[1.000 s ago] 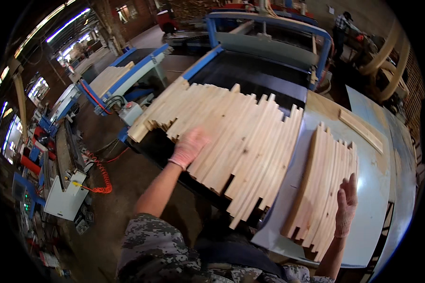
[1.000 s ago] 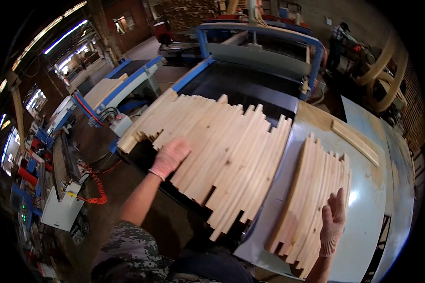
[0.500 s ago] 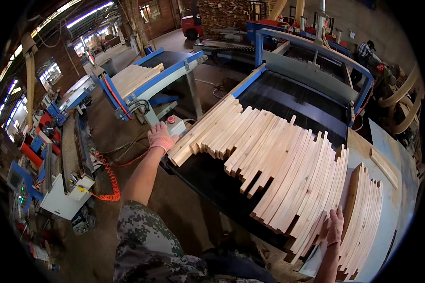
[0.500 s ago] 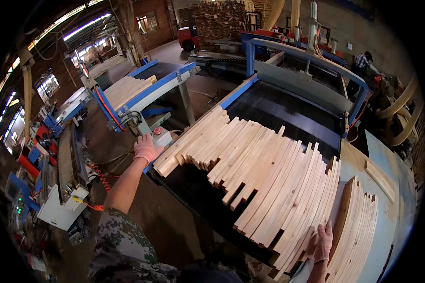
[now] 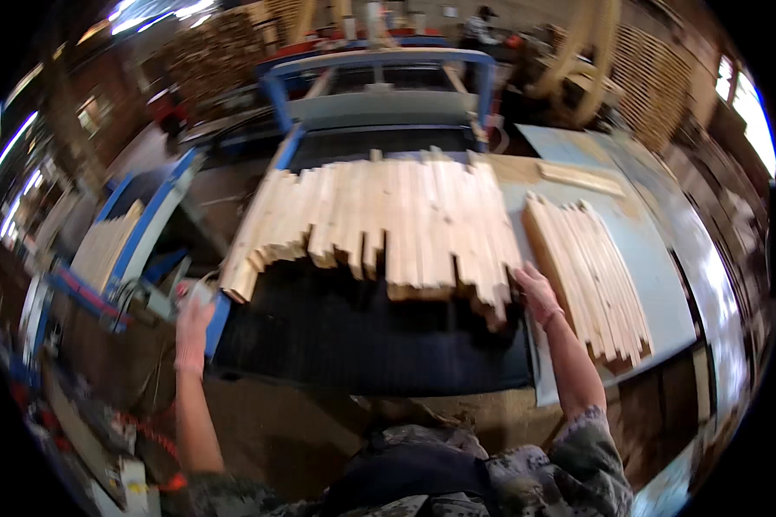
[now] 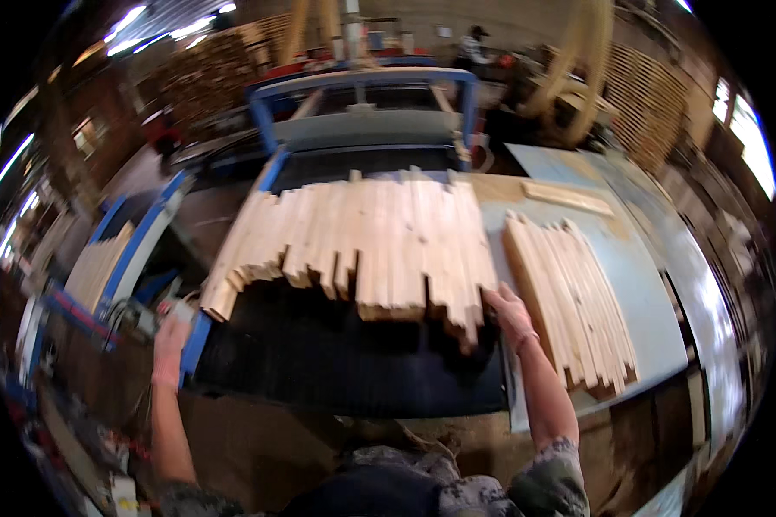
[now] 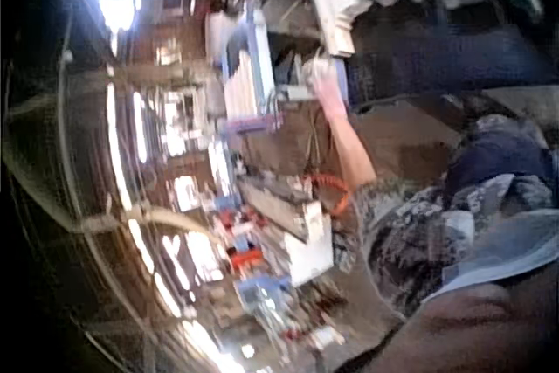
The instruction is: The person picks up stacks of light-colored wooden planks from a metal workbench and places them onto a conveyor belt. The person repeats this process, moving multiple stacks of planks from the table to the conveyor system in a workshop environment.
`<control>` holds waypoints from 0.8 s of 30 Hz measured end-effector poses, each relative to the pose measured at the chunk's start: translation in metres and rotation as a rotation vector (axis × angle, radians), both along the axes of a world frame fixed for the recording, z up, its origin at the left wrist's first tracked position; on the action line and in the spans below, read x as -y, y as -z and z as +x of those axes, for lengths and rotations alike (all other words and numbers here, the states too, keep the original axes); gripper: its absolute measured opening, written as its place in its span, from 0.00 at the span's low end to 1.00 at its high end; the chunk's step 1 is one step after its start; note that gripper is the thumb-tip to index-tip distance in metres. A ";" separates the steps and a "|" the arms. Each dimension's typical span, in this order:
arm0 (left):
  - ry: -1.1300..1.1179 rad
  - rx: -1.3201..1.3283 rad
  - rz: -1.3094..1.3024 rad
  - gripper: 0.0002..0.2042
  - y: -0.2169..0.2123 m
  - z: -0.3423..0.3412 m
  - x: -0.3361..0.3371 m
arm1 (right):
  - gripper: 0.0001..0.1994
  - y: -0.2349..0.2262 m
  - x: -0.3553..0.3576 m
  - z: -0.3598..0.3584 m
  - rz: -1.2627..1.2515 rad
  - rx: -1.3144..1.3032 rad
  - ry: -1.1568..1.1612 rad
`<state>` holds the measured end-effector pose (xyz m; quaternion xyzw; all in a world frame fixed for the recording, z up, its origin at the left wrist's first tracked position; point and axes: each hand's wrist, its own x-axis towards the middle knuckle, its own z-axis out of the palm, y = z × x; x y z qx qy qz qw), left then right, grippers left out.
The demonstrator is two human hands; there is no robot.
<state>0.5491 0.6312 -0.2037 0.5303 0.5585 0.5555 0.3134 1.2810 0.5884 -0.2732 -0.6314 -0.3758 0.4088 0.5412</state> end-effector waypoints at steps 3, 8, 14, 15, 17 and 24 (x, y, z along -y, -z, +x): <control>0.589 -0.217 -0.200 0.13 -0.024 0.107 0.062 | 0.36 0.035 0.004 0.023 -0.089 -0.171 0.081; 0.995 0.486 -0.477 0.27 0.101 0.181 0.132 | 0.34 0.033 0.054 -0.001 -0.073 -0.185 0.088; 1.166 0.641 -0.572 0.32 0.116 0.243 0.111 | 0.33 -0.009 0.152 -0.013 -0.059 -0.156 -0.002; 1.160 0.608 -0.560 0.36 0.108 0.257 0.105 | 0.33 -0.009 0.170 -0.010 -0.023 -0.131 0.053; 1.174 0.640 -0.621 0.35 0.099 0.283 0.094 | 0.33 -0.011 0.207 0.005 0.037 -0.075 0.143; 1.385 0.803 -0.708 0.38 0.098 0.403 0.080 | 0.38 -0.018 0.298 0.080 0.426 0.021 0.830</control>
